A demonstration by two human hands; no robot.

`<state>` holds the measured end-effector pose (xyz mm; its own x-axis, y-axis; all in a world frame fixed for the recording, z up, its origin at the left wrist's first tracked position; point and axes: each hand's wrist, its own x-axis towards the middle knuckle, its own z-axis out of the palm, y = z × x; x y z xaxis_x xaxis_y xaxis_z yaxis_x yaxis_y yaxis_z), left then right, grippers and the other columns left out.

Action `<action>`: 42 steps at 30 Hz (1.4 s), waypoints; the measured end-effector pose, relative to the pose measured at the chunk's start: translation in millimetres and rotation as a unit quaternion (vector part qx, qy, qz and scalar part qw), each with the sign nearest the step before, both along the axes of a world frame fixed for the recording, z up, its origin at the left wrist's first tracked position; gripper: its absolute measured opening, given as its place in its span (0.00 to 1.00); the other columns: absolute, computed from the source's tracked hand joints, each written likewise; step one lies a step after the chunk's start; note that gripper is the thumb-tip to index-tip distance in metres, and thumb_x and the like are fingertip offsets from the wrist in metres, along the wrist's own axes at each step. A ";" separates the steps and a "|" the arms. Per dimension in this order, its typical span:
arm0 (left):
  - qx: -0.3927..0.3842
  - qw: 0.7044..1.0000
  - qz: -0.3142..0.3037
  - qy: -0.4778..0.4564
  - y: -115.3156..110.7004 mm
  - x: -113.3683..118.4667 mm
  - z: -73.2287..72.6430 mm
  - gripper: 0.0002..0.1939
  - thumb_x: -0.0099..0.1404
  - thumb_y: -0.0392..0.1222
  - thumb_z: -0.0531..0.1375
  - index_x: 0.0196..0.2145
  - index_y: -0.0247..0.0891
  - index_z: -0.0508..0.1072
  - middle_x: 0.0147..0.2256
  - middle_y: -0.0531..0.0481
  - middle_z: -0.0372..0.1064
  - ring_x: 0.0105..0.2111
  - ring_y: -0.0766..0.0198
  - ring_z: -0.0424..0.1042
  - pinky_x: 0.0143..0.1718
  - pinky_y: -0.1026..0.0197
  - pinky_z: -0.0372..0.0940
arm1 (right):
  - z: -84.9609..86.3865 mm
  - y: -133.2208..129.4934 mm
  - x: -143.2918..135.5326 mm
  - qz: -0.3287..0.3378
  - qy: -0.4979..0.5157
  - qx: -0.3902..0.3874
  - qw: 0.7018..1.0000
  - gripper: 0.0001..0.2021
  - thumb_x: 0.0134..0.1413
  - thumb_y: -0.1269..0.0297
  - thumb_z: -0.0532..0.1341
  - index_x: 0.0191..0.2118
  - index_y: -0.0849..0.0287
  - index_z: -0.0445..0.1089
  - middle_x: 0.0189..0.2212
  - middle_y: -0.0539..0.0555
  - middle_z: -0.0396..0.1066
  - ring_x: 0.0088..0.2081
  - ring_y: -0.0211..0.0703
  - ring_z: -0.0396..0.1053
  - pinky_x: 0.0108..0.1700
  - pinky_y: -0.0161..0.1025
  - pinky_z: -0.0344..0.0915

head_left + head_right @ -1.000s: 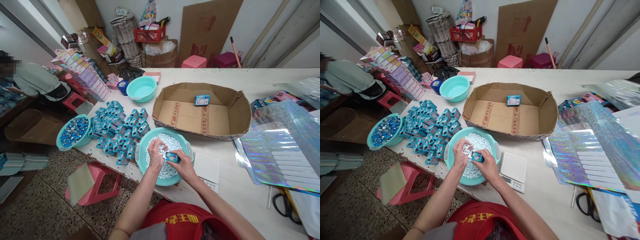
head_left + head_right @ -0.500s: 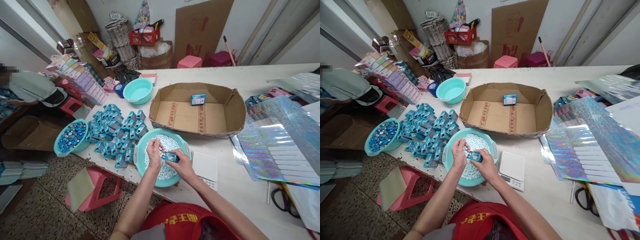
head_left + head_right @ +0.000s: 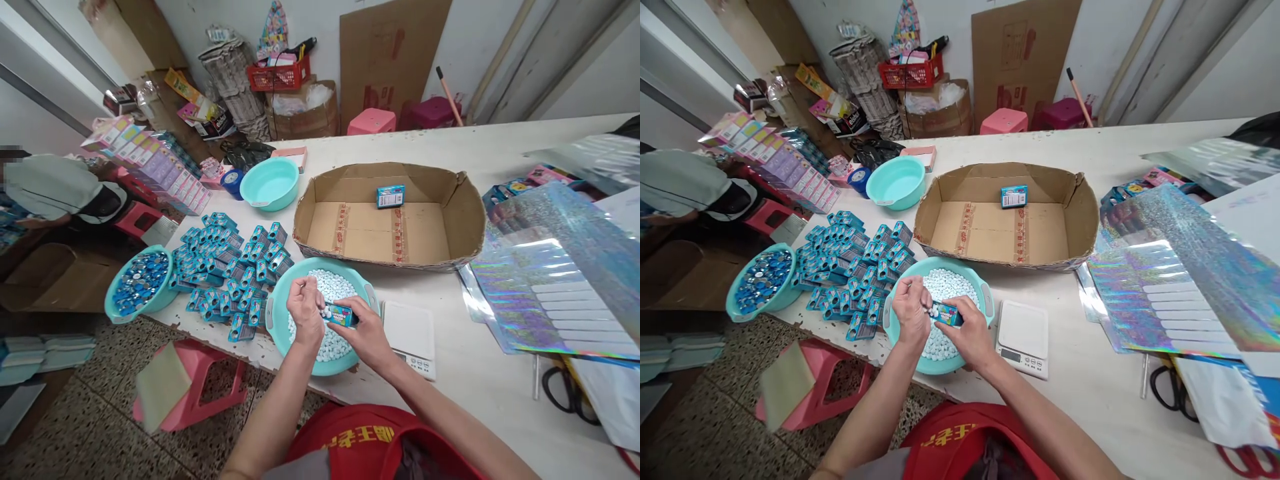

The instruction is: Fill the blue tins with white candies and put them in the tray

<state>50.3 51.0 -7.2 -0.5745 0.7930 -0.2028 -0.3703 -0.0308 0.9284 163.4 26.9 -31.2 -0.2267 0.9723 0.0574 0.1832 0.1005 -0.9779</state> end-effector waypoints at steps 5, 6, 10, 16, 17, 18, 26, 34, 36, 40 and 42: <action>-0.030 0.999 -0.002 -0.010 4.6 0.5 -18.4 0.20 0.51 0.53 0.66 0.27 0.37 0.62 0.14 0.63 0.48 0.13 0.76 0.48 0.14 0.70 0.44 | -15.2 2.5 0.5 0.010 -0.003 -0.024 1.000 0.14 0.42 0.66 0.67 0.39 0.55 0.71 0.37 0.53 0.70 0.42 0.48 0.68 0.45 0.45 0.64; -0.025 1.000 -0.007 -0.010 3.6 1.4 -20.5 0.20 0.51 0.53 0.66 0.27 0.37 0.62 0.14 0.63 0.48 0.13 0.76 0.48 0.14 0.70 0.44 | -17.1 2.4 0.6 0.011 0.001 -0.025 1.000 0.14 0.42 0.66 0.67 0.39 0.55 0.71 0.37 0.53 0.70 0.42 0.48 0.68 0.46 0.45 0.64; -0.030 0.999 -0.033 0.006 -2.1 7.9 -18.4 0.19 0.53 0.53 0.65 0.28 0.38 0.62 0.14 0.62 0.49 0.13 0.75 0.50 0.14 0.70 0.45 | -20.9 1.7 -0.8 0.001 0.013 -0.042 0.999 0.13 0.42 0.66 0.67 0.38 0.55 0.71 0.36 0.53 0.70 0.41 0.48 0.68 0.45 0.44 0.64; -0.024 0.998 -0.025 -0.049 5.1 -1.2 -6.1 0.20 0.51 0.52 0.67 0.28 0.39 0.60 0.15 0.64 0.45 0.13 0.76 0.47 0.15 0.70 0.43 | -19.6 2.4 7.1 0.005 0.067 -0.103 0.992 0.17 0.38 0.58 0.70 0.37 0.55 0.73 0.37 0.53 0.70 0.42 0.49 0.68 0.48 0.47 0.63; -0.028 0.999 -0.021 -0.034 5.8 -8.0 -9.5 0.20 0.52 0.53 0.66 0.28 0.39 0.60 0.15 0.64 0.45 0.13 0.75 0.47 0.15 0.70 0.44 | -16.8 1.5 12.8 0.000 0.079 -0.112 0.991 0.18 0.36 0.57 0.71 0.37 0.55 0.74 0.38 0.53 0.70 0.43 0.49 0.68 0.49 0.47 0.63; -0.044 0.999 -0.024 -0.001 5.2 -16.1 -15.5 0.19 0.53 0.53 0.64 0.28 0.39 0.60 0.15 0.63 0.46 0.14 0.74 0.48 0.16 0.70 0.46 | -13.3 -0.2 20.4 -0.005 0.089 -0.118 0.989 0.19 0.35 0.55 0.72 0.37 0.55 0.74 0.38 0.53 0.70 0.44 0.49 0.68 0.50 0.47 0.63; -0.201 0.828 -0.256 0.456 16.1 -69.5 -51.9 0.13 0.54 0.49 0.60 0.33 0.38 0.73 0.38 0.43 0.72 0.41 0.52 0.70 0.44 0.52 0.63 | -24.2 -30.2 121.9 -0.171 0.062 -0.111 0.977 0.18 0.38 0.56 0.70 0.37 0.56 0.73 0.37 0.55 0.70 0.37 0.48 0.70 0.38 0.39 0.70; -0.027 0.745 -0.340 0.573 227.8 39.8 -27.1 0.17 0.60 0.43 0.57 0.47 0.37 0.68 0.47 0.43 0.68 0.45 0.55 0.68 0.48 0.55 0.62 | -93.0 -25.0 143.8 -0.233 -0.018 -0.085 0.969 0.14 0.43 0.57 0.66 0.37 0.58 0.72 0.36 0.56 0.72 0.39 0.50 0.72 0.42 0.41 0.71; -0.039 0.671 -0.386 0.632 283.2 73.2 -43.8 0.24 0.59 0.40 0.58 0.53 0.36 0.64 0.53 0.40 0.63 0.53 0.51 0.62 0.54 0.52 0.58 | -101.3 -27.4 143.5 -0.233 -0.044 -0.049 0.970 0.17 0.44 0.58 0.65 0.42 0.57 0.71 0.42 0.57 0.72 0.45 0.51 0.71 0.47 0.43 0.70; -0.102 0.619 -0.402 0.667 357.7 124.4 -72.2 0.31 0.58 0.40 0.59 0.59 0.37 0.56 0.59 0.37 0.53 0.60 0.46 0.51 0.57 0.47 0.53 | -111.6 -43.3 158.3 -0.249 -0.121 0.004 0.961 0.28 0.46 0.61 0.66 0.55 0.55 0.63 0.53 0.58 0.66 0.53 0.53 0.66 0.52 0.45 0.67; -0.129 0.622 -0.397 0.662 375.0 139.4 -80.6 0.33 0.54 0.37 0.62 0.57 0.36 0.58 0.59 0.34 0.52 0.60 0.42 0.48 0.57 0.42 0.50 | -112.0 -51.3 170.9 -0.274 -0.147 0.013 0.950 0.24 0.50 0.62 0.64 0.55 0.54 0.63 0.51 0.57 0.67 0.51 0.51 0.68 0.49 0.42 0.70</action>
